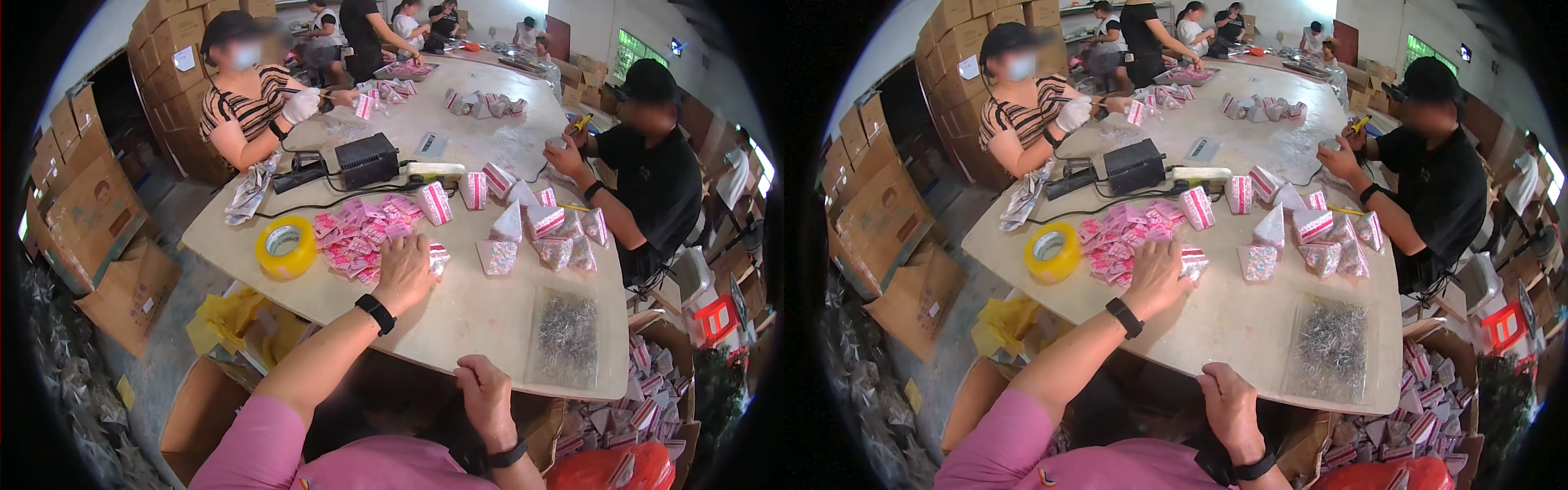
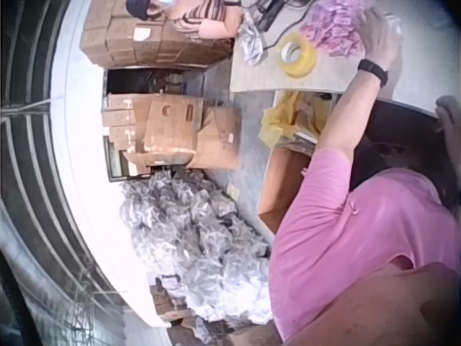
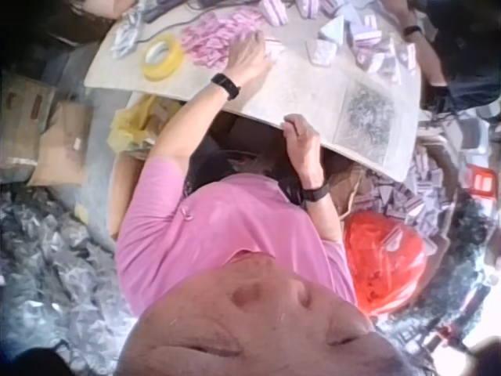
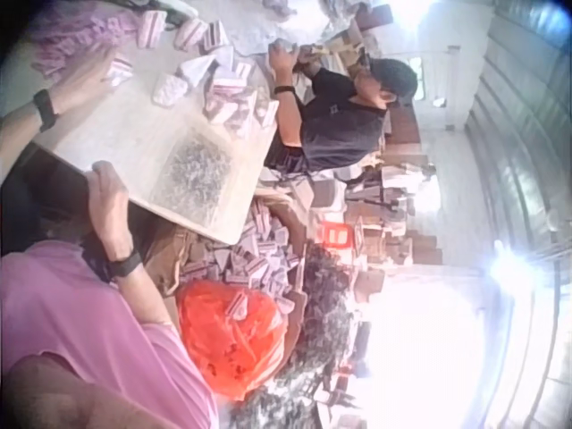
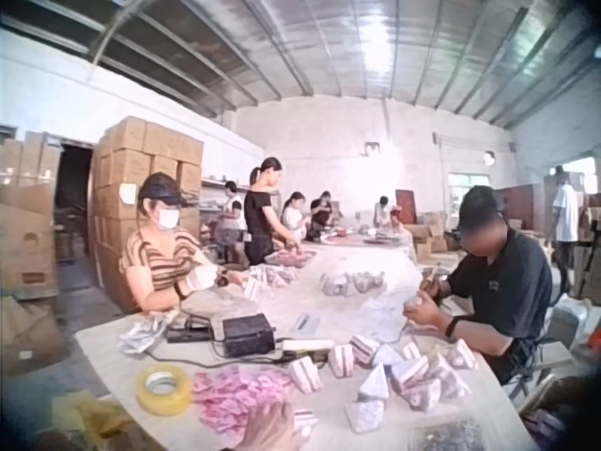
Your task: The person is assembling and packaging small triangular objects into bags and applying pink labels to them at a work table.
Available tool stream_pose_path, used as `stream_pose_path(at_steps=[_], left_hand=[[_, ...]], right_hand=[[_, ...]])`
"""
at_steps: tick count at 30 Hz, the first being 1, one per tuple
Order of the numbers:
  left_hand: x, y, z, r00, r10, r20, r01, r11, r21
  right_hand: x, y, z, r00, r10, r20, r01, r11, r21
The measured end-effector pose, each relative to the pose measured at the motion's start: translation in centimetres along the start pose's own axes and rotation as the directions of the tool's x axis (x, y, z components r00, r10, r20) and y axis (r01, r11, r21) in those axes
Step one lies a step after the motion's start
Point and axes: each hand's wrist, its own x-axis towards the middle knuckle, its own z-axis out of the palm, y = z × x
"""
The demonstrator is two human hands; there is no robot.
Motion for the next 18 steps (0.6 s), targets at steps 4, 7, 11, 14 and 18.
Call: stream_pose_path(at_steps=[4, 7, 11, 14, 18], left_hand=[[-2.3, 0.5, -0.6, 0.988, -0.112, -0.107, 0.043, 0.862, -0.505], [-5.3, 2.2, -1.9, 0.97, -0.232, 0.078, 0.139, 0.259, -0.956], [-9.2, 4.1, -3.4, 0.958, -0.159, 0.24, 0.216, -0.159, -0.963], [-10.7, 4.9, -3.5, 0.961, -0.152, 0.233, 0.188, -0.262, -0.946], [-11.2, 5.5, -4.1, 0.955, -0.139, 0.263, 0.213, -0.299, -0.93]], right_hand=[[0.4, 0.3, -0.1, 0.994, -0.067, -0.083, 0.067, 0.998, -0.004], [0.9, -0.6, -0.9, 0.989, 0.127, -0.076, -0.114, 0.981, 0.154], [1.3, -2.2, -1.1, 0.989, -0.042, -0.141, 0.058, 0.992, 0.114], [1.3, -3.0, -0.8, 0.98, -0.142, -0.141, 0.151, 0.987, 0.05], [1.2, -3.2, -0.5, 0.977, -0.16, -0.138, 0.17, 0.983, 0.065]])
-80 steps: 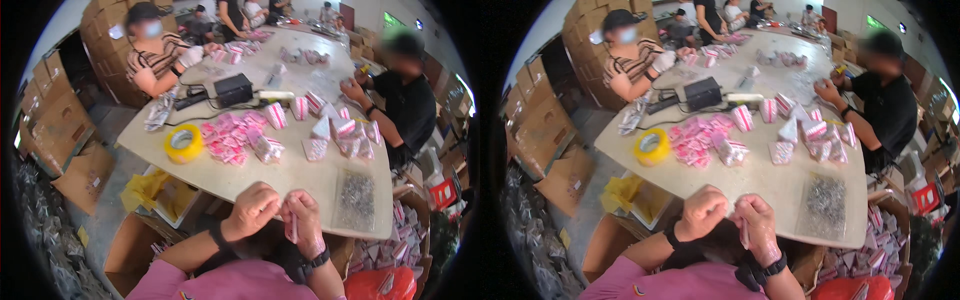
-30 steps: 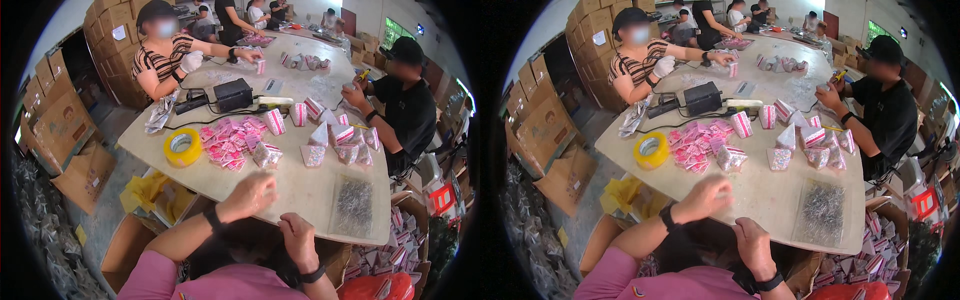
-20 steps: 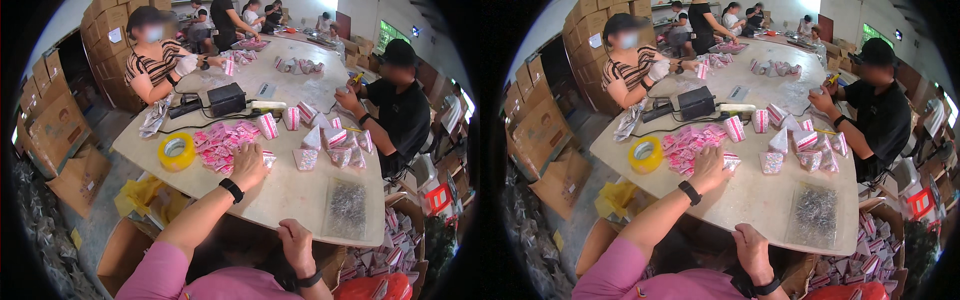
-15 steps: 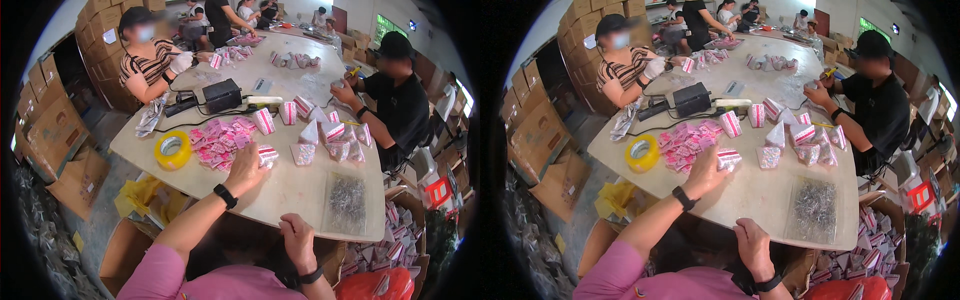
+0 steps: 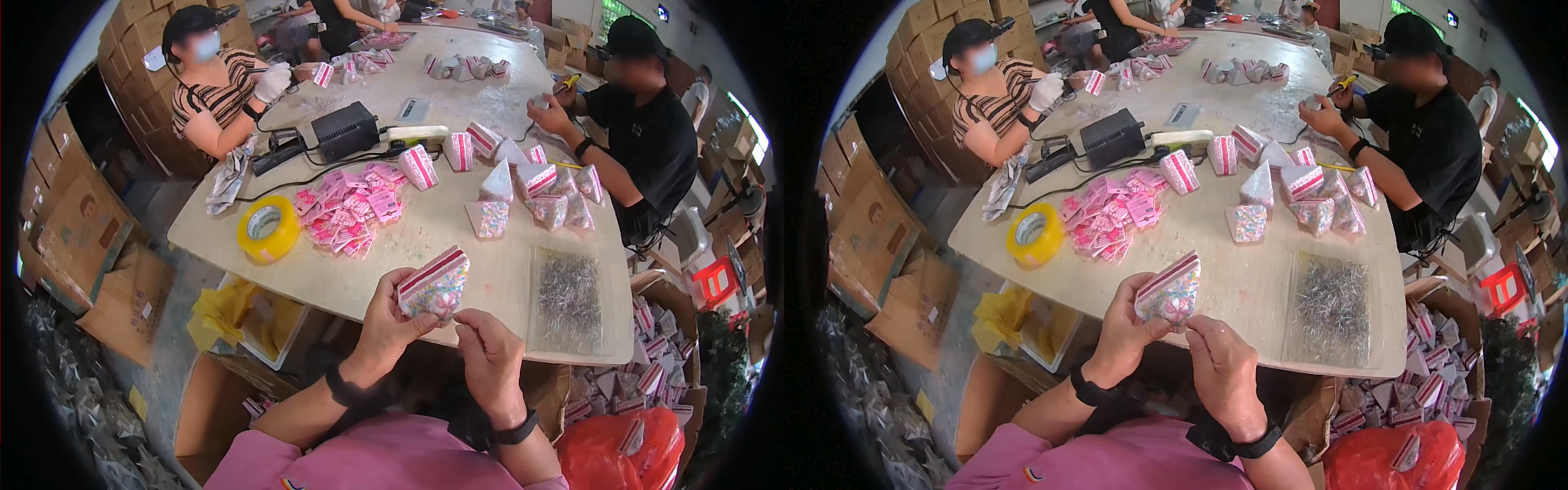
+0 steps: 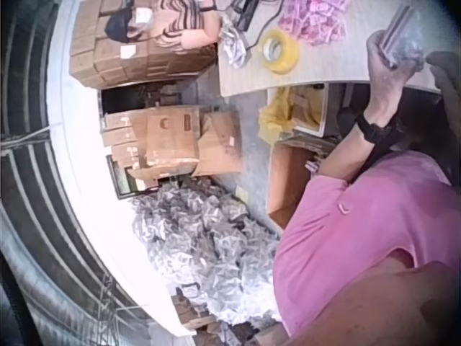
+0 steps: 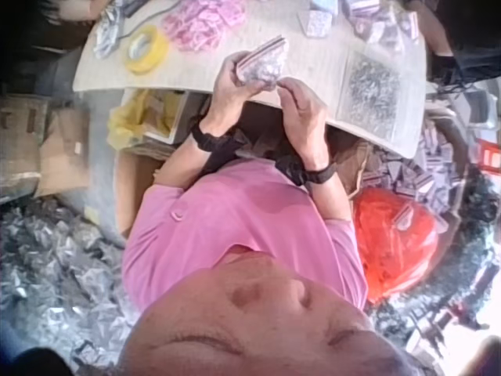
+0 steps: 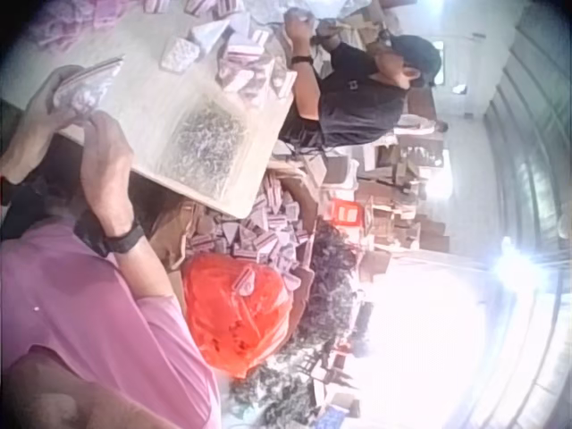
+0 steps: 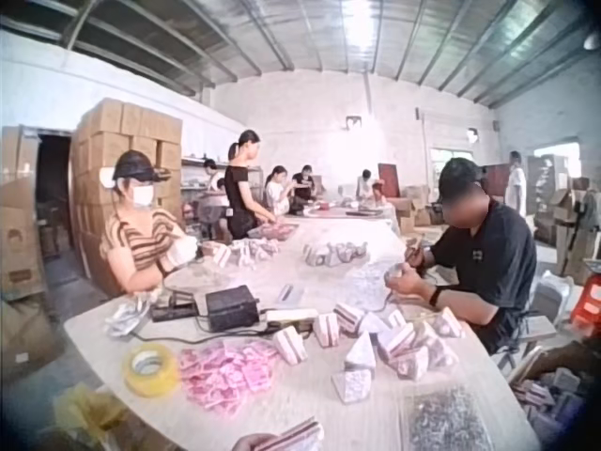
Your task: The person is assembling and packaging small triangular objects into bags and applying pink labels to them at a work table.
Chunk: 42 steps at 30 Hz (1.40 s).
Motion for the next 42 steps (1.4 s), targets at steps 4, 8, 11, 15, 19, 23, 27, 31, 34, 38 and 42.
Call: stream_pose_path(at_steps=[4, 8, 11, 15, 19, 23, 27, 31, 34, 38, 42], left_hand=[[-0.3, -0.2, 0.3, 0.996, 0.08, -0.039, -0.078, 0.996, 0.052], [-0.4, -0.5, 0.6, 0.986, 0.154, -0.071, -0.144, 0.982, 0.124], [-0.4, -0.6, 0.7, 0.985, 0.16, -0.062, -0.15, 0.979, 0.136], [-0.4, -0.8, 0.5, 0.98, 0.191, -0.06, -0.176, 0.966, 0.191], [-0.6, -0.5, 0.7, 0.995, 0.062, -0.077, -0.056, 0.995, 0.077], [-0.6, -1.0, 0.4, 1.0, 0.006, -0.027, -0.007, 0.999, -0.045], [-0.8, -0.6, 0.8, 1.0, 0.001, -0.029, -0.002, 1.0, -0.029], [-0.8, -0.6, 1.2, 0.999, 0.009, -0.039, -0.01, 1.0, -0.027], [-0.6, -1.1, 0.5, 0.999, -0.015, -0.028, 0.013, 0.998, -0.064], [-0.4, -1.7, 0.0, 0.997, -0.082, 0.005, 0.08, 0.966, -0.246], [-0.3, -1.5, 0.0, 0.997, -0.08, -0.022, 0.073, 0.969, -0.236]], right_hand=[[0.2, -0.5, 0.1, 0.996, -0.084, -0.022, 0.082, 0.995, -0.048], [0.1, -0.7, 0.1, 0.989, -0.147, -0.01, 0.144, 0.979, -0.141], [0.1, -0.8, 0.1, 0.989, -0.146, -0.011, 0.143, 0.977, -0.16], [0.1, -0.5, 0.2, 0.988, -0.156, -0.009, 0.152, 0.972, -0.177], [0.1, -0.5, 0.1, 0.985, -0.171, -0.018, 0.165, 0.97, -0.177], [0.1, -0.9, -0.1, 0.993, -0.111, -0.034, 0.106, 0.987, -0.123], [0.2, -0.7, -0.1, 0.994, -0.107, -0.033, 0.103, 0.989, -0.102], [0.2, -0.8, -0.2, 0.996, -0.085, -0.033, 0.081, 0.993, -0.087], [0.3, -1.0, -0.1, 0.996, -0.086, -0.035, 0.082, 0.991, -0.108], [-0.2, -0.1, 0.1, 0.998, -0.017, -0.066, 0.015, 0.999, -0.031], [-0.6, 0.7, -0.2, 0.939, 0.344, -0.009, -0.333, 0.915, 0.229]])
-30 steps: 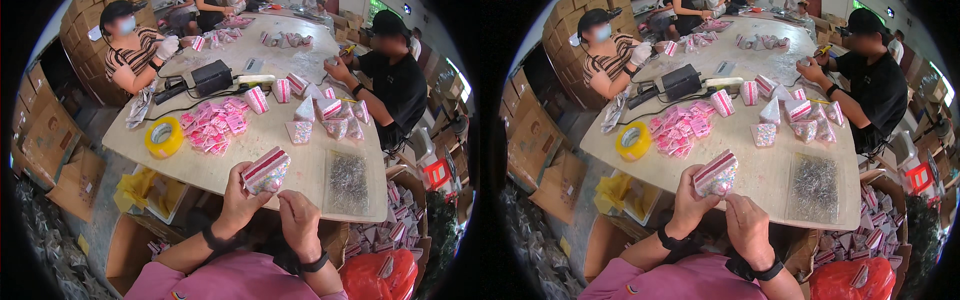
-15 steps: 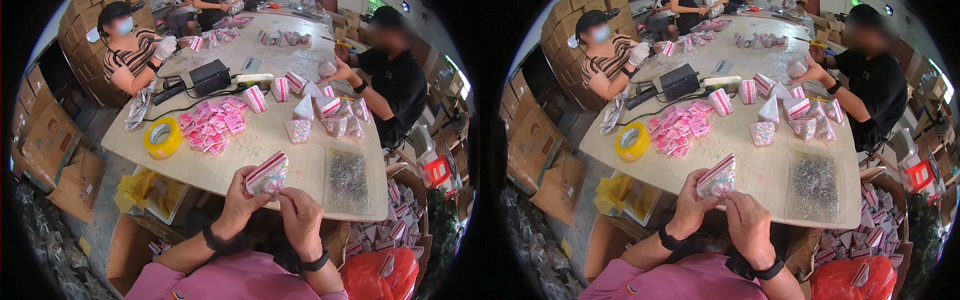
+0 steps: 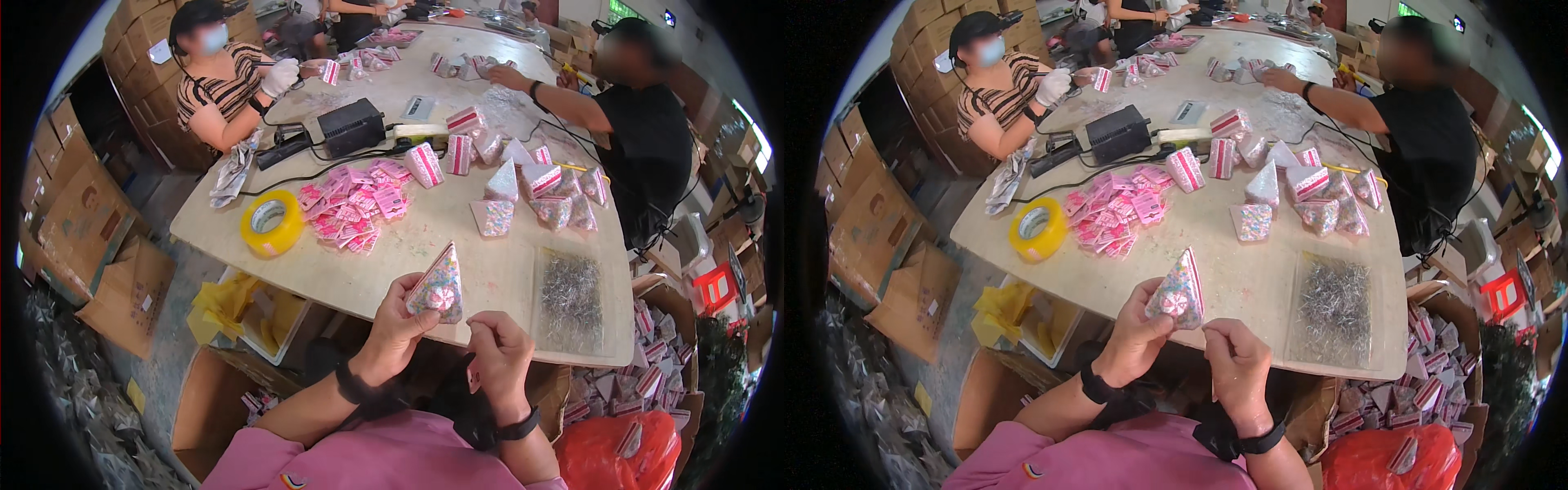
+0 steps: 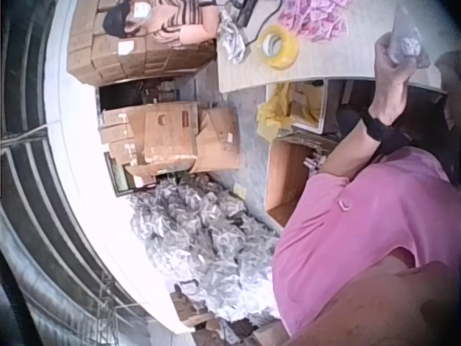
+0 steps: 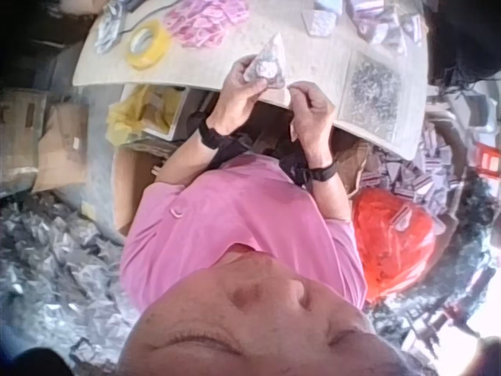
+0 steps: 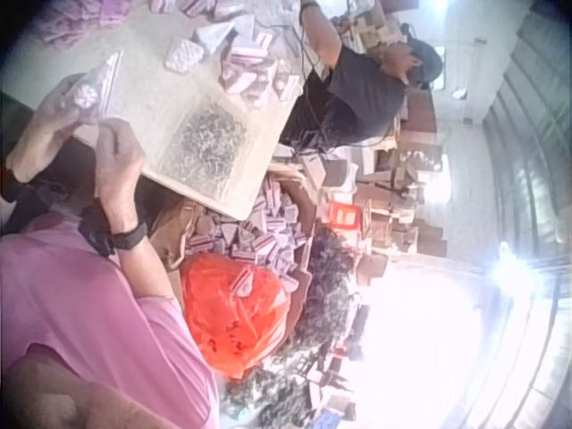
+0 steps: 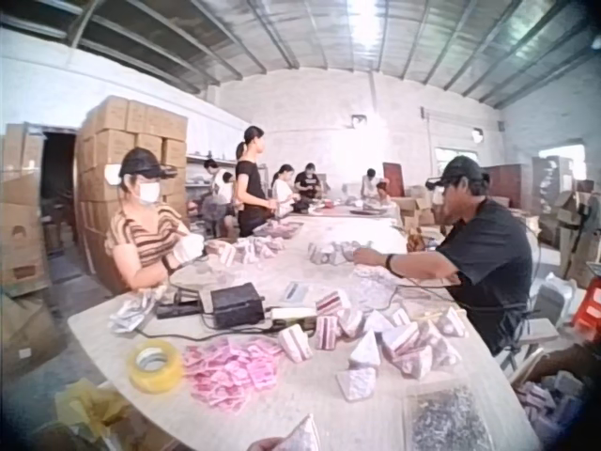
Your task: The person is assembling and packaging small triangular objects into bags and applying pink labels to them at a work table.
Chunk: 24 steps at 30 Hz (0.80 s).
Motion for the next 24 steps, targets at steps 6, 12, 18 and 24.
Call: stream_pose_path(at_steps=[6, 12, 18, 24], left_hand=[[-0.1, -0.6, 0.3, 0.985, 0.146, -0.091, -0.123, 0.967, 0.223], [-0.1, -0.5, 0.5, 0.972, 0.208, -0.109, -0.163, 0.931, 0.325], [-0.2, -0.7, 0.7, 0.983, 0.145, -0.109, -0.125, 0.977, 0.173], [-0.1, -0.8, 0.9, 0.983, 0.163, -0.083, -0.143, 0.969, 0.203]], right_hand=[[0.5, 1.7, 0.2, 0.999, 0.039, 0.014, -0.041, 0.99, 0.132], [0.7, 1.9, 0.3, 0.997, 0.067, 0.035, -0.071, 0.985, 0.159], [0.7, 1.4, 0.4, 0.999, 0.024, 0.048, -0.032, 0.985, 0.171], [0.6, 0.7, 0.6, 0.993, -0.117, 0.025, 0.118, 0.991, -0.065]])
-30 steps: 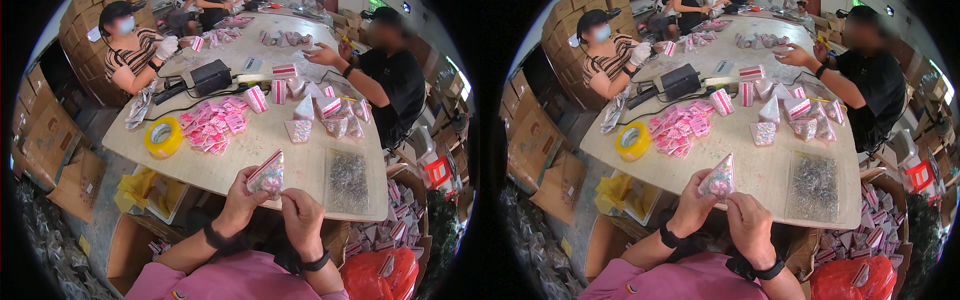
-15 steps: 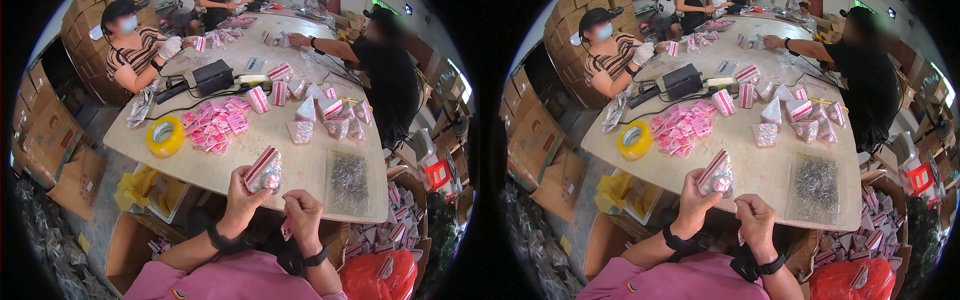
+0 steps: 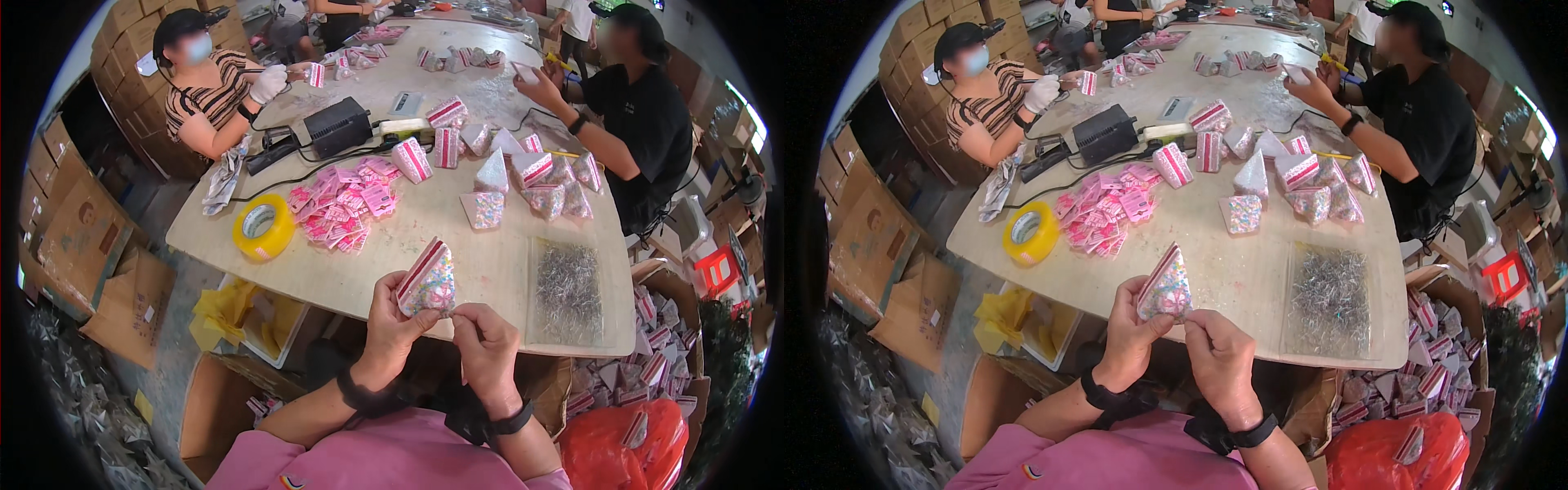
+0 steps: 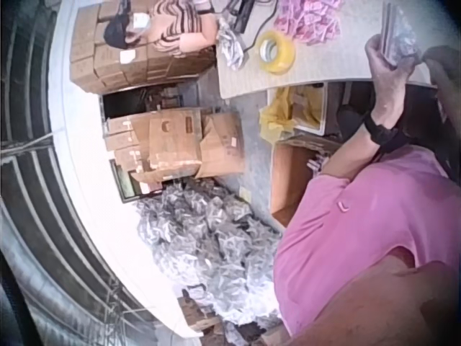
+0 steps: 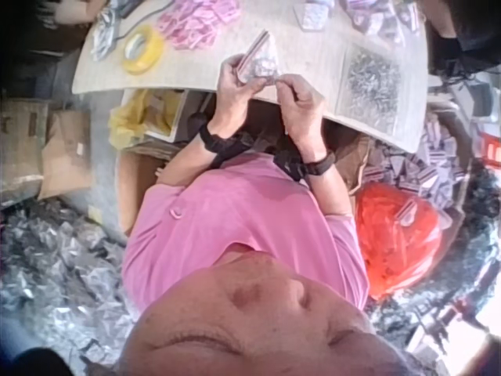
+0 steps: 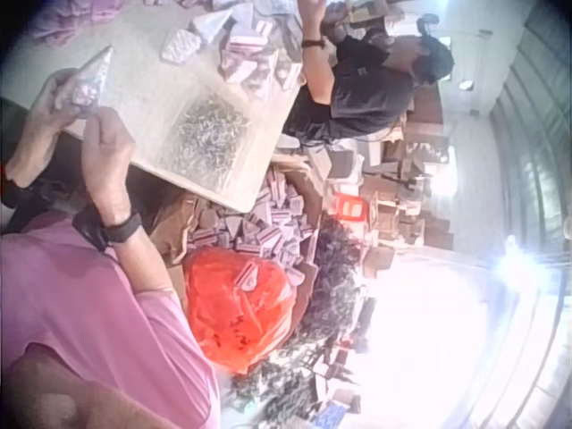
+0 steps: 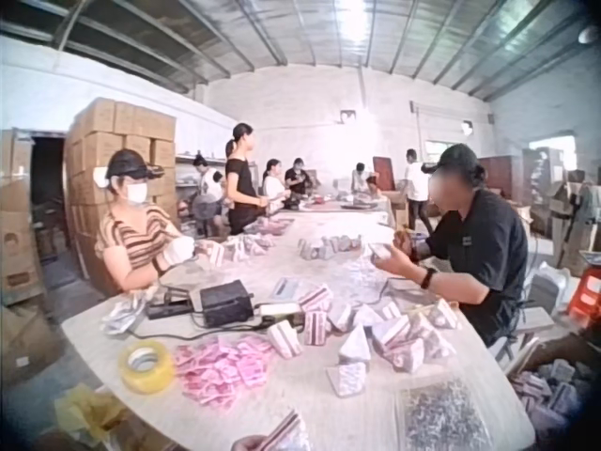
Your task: The person is assembling and packaging small triangular objects into bags and applying pink labels to them at a work table.
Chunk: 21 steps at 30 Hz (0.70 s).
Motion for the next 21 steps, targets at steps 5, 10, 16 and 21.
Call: stream_pose_path(at_steps=[5, 10, 16, 21], left_hand=[[-0.2, -0.03, 0.28, 1.0, 0.014, 0.001, -0.014, 0.998, 0.063], [-0.3, -0.05, 0.37, 0.997, 0.073, 0.017, -0.075, 0.99, 0.118], [-0.29, -0.35, -0.03, 0.995, 0.102, 0.02, -0.103, 0.984, 0.148], [-0.3, -0.52, -0.2, 0.994, 0.105, 0.019, -0.106, 0.985, 0.135]], right_hand=[[0.16, -0.5, -0.04, 0.975, -0.224, -0.01, 0.218, 0.959, -0.182], [0.08, -0.56, -0.02, 0.963, -0.271, 0.001, 0.265, 0.941, -0.209], [-0.04, -0.68, 0.09, 0.942, -0.335, 0.001, 0.323, 0.908, -0.267], [-0.09, -0.6, 0.1, 0.931, -0.366, 0.0, 0.35, 0.889, -0.295]])
